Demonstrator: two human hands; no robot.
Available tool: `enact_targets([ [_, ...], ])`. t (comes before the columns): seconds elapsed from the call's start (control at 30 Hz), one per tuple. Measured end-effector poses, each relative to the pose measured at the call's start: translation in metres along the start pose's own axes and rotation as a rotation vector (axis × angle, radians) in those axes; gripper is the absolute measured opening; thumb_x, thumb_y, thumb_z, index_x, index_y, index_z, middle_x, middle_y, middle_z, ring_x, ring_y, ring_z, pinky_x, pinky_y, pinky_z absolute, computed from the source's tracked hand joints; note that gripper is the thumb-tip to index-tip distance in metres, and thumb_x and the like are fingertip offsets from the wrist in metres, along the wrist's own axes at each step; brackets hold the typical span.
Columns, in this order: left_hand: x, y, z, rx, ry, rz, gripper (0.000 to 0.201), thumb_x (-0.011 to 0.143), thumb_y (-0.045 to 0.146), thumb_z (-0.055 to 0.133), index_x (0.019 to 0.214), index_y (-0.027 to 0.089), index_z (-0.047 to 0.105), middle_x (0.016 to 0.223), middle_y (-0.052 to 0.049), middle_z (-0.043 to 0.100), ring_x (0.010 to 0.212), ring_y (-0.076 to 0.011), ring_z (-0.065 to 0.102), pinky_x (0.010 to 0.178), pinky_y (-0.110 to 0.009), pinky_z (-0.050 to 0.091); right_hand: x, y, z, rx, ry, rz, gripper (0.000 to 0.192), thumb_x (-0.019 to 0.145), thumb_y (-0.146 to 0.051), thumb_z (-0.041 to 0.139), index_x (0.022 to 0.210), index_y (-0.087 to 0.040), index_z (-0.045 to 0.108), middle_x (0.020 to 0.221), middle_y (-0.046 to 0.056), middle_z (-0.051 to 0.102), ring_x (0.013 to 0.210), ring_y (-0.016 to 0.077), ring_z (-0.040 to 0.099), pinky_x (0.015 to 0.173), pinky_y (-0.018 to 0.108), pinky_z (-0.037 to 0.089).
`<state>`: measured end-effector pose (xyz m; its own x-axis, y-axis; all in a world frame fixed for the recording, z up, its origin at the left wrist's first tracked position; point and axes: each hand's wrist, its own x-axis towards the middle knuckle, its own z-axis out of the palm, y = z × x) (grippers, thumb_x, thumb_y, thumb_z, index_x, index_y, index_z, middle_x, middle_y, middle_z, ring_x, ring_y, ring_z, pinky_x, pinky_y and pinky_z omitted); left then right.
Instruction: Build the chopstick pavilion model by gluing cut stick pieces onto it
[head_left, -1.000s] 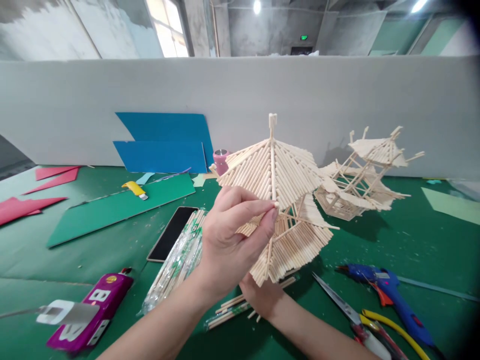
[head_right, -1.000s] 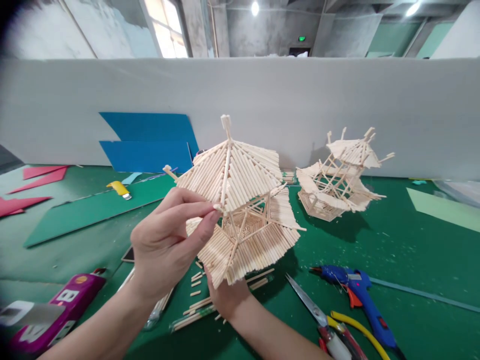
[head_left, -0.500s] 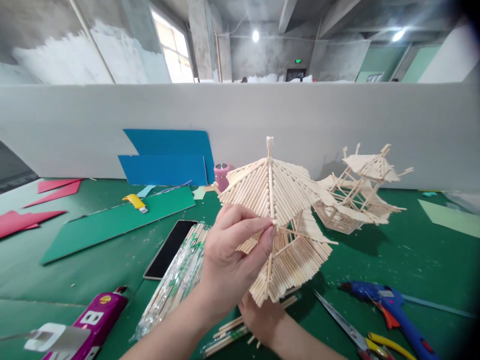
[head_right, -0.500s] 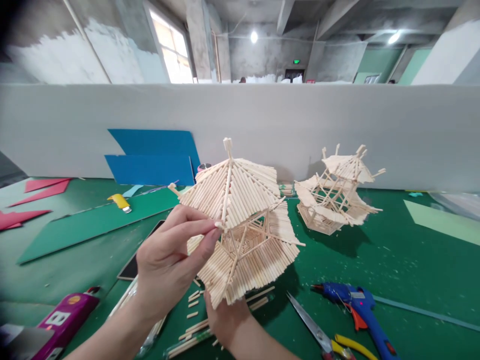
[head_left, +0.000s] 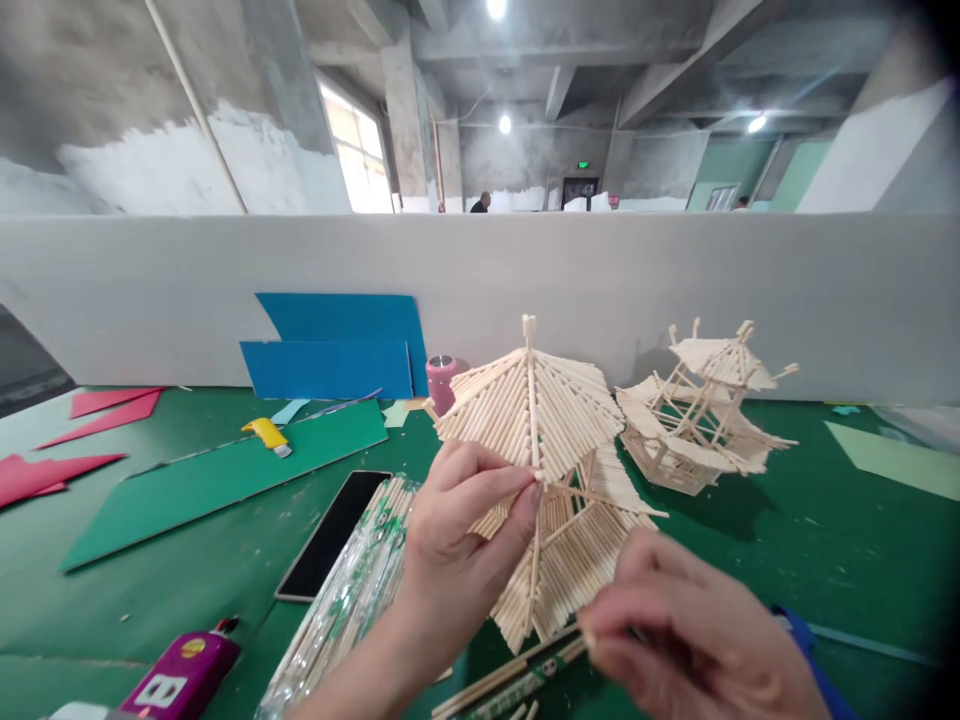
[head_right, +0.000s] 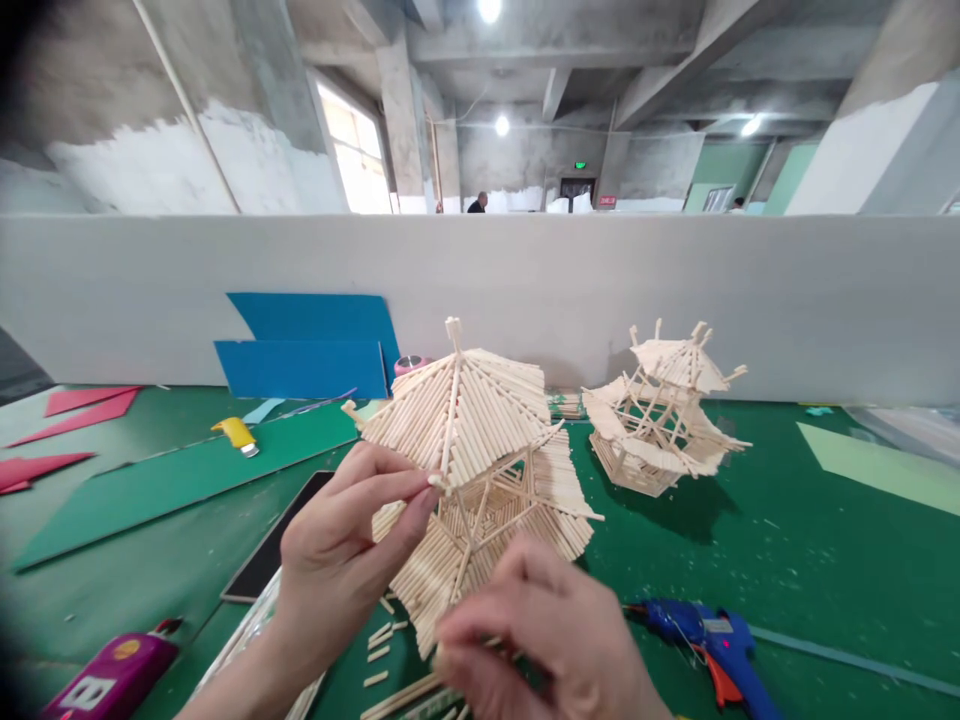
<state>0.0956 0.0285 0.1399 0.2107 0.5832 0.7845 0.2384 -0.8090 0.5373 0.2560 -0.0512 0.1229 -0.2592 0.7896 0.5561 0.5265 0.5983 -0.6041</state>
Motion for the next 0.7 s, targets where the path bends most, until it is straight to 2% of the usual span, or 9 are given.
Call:
enact_targets([
  [0.13,0.001,-0.002,-0.001,0.005,-0.015,0.016,0.018,0.071,0.006,0.059,0.082,0.019,0.064,0.07,-0.002,0.055,0.065,-0.0137,0.05,0.054,-0.028,0.041,0.035,-0.001,-0.01,0.04,0.239,-0.05,0.017,0.078,-0.015,0.057,0.09,-0.026,0.06,0.065,-0.002,0.047,0.052,0.0094,0.047,0.044,0.021,0.039],
  [0.2,0.001,-0.002,-0.001,0.005,-0.02,0.024,0.019,0.071,0.005,0.059,0.083,0.02,0.064,0.07,-0.002,0.055,0.065,-0.0137,0.05,0.053,-0.028,0.041,0.046,0.001,-0.007,0.043,0.285,-0.055,0.018,0.078,-0.014,0.057,0.092,-0.026,0.061,0.067,-0.002,0.049,0.056,0.01,0.048,0.047,0.022,0.04],
  [0.37,0.002,-0.001,-0.001,0.017,0.002,0.042,0.016,0.071,0.007,0.059,0.08,0.02,0.064,0.066,-0.002,0.055,0.062,-0.0136,0.049,0.054,-0.029,0.041,0.057,0.004,-0.001,0.021,0.297,-0.067,0.022,0.078,-0.013,0.057,0.096,-0.026,0.062,0.07,-0.002,0.051,0.06,0.0101,0.048,0.05,0.022,0.04],
  [0.7,0.002,0.0,0.0,0.035,0.028,0.068,0.014,0.071,0.009,0.059,0.078,0.02,0.064,0.065,-0.002,0.055,0.061,-0.0139,0.05,0.054,-0.029,0.041,0.059,0.007,-0.001,0.019,0.281,-0.097,0.027,0.079,-0.012,0.056,0.1,-0.028,0.062,0.066,-0.003,0.049,0.059,0.0104,0.046,0.05,0.023,0.04],
])
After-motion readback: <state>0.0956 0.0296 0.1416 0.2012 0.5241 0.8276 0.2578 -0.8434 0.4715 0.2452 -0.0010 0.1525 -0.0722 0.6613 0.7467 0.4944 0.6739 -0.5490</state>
